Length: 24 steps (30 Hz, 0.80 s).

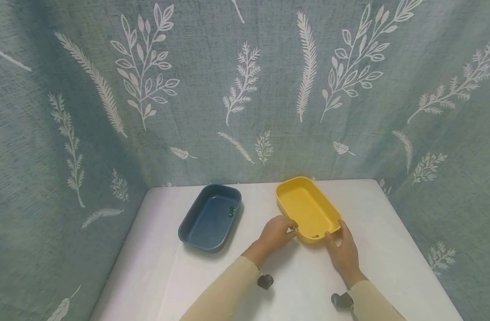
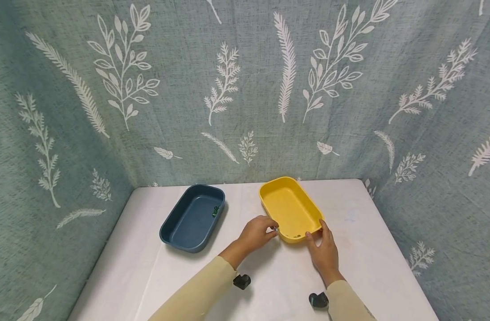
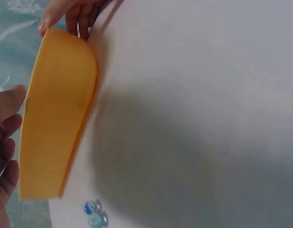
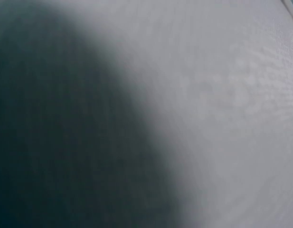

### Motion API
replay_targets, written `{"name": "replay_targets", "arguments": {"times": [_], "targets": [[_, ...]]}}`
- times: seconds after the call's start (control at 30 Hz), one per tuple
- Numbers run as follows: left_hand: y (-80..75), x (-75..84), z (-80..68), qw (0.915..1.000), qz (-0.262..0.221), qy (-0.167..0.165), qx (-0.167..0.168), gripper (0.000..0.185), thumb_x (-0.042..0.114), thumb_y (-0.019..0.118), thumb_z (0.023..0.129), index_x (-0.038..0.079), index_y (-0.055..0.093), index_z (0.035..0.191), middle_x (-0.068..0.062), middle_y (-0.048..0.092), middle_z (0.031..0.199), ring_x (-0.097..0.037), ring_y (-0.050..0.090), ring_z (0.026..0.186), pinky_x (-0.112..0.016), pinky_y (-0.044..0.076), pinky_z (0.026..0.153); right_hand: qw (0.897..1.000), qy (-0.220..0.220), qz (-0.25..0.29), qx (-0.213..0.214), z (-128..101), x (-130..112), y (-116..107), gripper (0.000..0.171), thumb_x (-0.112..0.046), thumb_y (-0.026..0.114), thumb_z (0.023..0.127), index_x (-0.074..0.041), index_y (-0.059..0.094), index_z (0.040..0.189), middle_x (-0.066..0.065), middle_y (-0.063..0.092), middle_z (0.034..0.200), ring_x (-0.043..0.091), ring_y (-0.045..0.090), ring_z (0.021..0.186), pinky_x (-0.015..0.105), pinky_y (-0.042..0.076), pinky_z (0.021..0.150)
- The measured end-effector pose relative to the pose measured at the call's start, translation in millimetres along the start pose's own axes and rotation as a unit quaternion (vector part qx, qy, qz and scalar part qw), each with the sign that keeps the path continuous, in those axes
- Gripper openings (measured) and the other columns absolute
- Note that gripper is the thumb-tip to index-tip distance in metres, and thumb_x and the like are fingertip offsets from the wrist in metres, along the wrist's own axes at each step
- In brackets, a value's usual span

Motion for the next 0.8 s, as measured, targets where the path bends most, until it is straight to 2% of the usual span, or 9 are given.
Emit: {"name": "replay_targets", "arguments": {"times": [0.2,0.5,0.7,0.8], "targets": [[-1.3,5.0,2.6,1.0000,-0.007,0.003,0.001,0.019,0.034,0.065,0.082,0.026,0.067,0.099,0.016,0.062,0.086,-0.001,0.054,0.079,-0.016,0.045,0.072,1.000,-0.009,-0.001,0.005,0.4,-1.9,1.2,0.070,-0.051,0.048,0.089,-0.027,0.014,0.145,0.013,0.028,0.147,0.037,0.029,0.132,0.055,0.025,0.105],[10.2,11.0,8.3,0.9995,-0.032,0.002,-0.008,0.020,0.035,0.066,0.081,0.025,0.068,0.098,0.015,0.061,0.085,0.000,0.052,0.075,-0.015,0.045,0.069,1.000,0.006,-0.004,-0.003,-2.5,0.6,2.9,0.071,-0.053,0.047,0.088,-0.028,0.013,0.145,0.012,0.026,0.148,0.037,0.026,0.133,0.055,0.023,0.106],[7.6,21.1,10.2,0.9998,-0.011,0.019,0.000,0.023,0.039,0.066,0.081,0.024,0.069,0.098,0.014,0.060,0.084,0.000,0.052,0.074,-0.016,0.045,0.069,1.000,0.008,-0.008,-0.003,-2.1,3.1,3.3,0.070,-0.052,0.046,0.089,-0.029,0.012,0.145,0.011,0.024,0.149,0.037,0.026,0.134,0.055,0.023,0.106],[5.3,22.9,9.7,0.9998,-0.008,0.017,0.001,0.024,0.041,0.065,0.081,0.023,0.069,0.097,0.013,0.061,0.085,-0.001,0.052,0.074,-0.016,0.045,0.068,1.000,0.007,-0.003,-0.002,-1.6,1.1,2.7,0.070,-0.051,0.047,0.089,-0.029,0.012,0.145,0.012,0.025,0.148,0.037,0.026,0.133,0.056,0.023,0.105]]}}
Point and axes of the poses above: each hand's wrist, its own z-axis towards the middle knuckle, its own y-axis out of the palm, x = y × z, the point moved 8 cm from there along z, towards the middle knuckle
